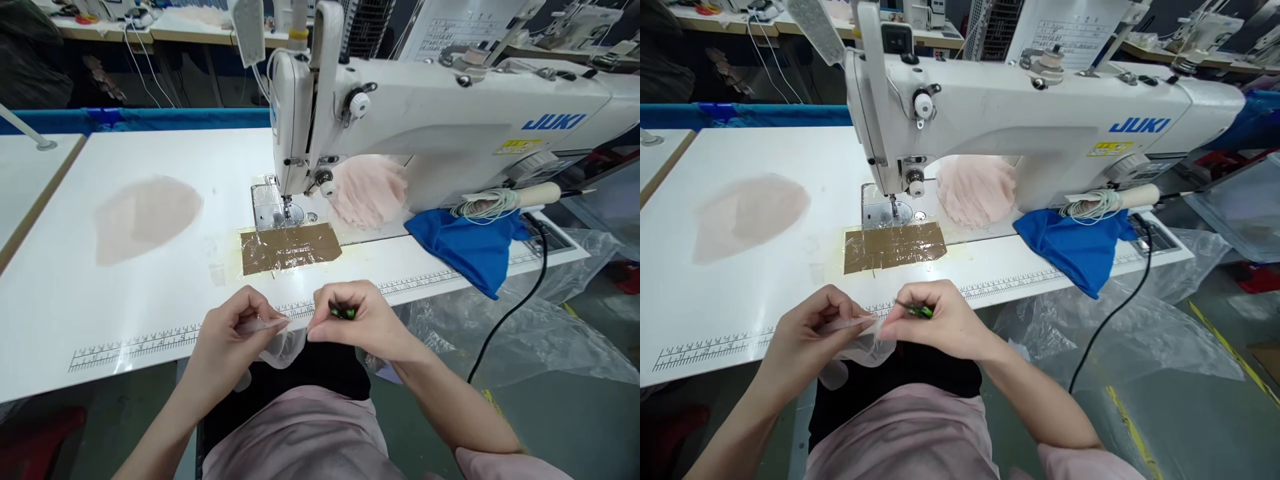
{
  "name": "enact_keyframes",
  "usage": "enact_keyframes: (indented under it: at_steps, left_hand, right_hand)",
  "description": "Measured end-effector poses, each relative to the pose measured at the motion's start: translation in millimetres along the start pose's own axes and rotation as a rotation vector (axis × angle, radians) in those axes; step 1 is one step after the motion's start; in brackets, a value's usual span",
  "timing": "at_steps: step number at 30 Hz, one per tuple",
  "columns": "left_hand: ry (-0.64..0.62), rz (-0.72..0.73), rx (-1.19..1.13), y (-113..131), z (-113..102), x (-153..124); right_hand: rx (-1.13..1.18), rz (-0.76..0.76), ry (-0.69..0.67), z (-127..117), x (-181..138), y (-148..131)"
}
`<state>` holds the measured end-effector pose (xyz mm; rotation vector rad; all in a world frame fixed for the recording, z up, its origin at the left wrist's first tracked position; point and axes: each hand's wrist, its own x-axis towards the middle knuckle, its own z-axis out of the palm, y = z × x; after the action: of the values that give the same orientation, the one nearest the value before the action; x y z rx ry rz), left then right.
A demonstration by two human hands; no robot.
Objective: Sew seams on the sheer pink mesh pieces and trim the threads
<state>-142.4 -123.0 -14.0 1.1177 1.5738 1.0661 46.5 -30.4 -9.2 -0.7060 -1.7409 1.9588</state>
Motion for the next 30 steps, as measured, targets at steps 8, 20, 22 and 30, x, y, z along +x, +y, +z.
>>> enact_keyframes:
  at_steps: [8,20,22,30]
  left_hand:
    - [-0.025,-0.085,-0.01,1.6,-0.1,0.5]
    - [-0.148,-0.094,0.1,0.8,-2.0,0.6]
    - [-0.164,-0.113,0.069,0.8,-2.9,1.1]
    - [-0.264,-0.244,-0.118,5.1,-5.1,7.1]
  right_hand:
    - [-0.46,-0.03,-0.024,-4.2,-4.8,-15.0]
    - [-0.087,0.057,-0.163,-4.2,24.9,-7.2]
    - [-0.064,0.038,-0.089,-5.6,24.7,-7.1]
    - [-0.109,0.036,-0.138,-8.2,23.3,-5.4]
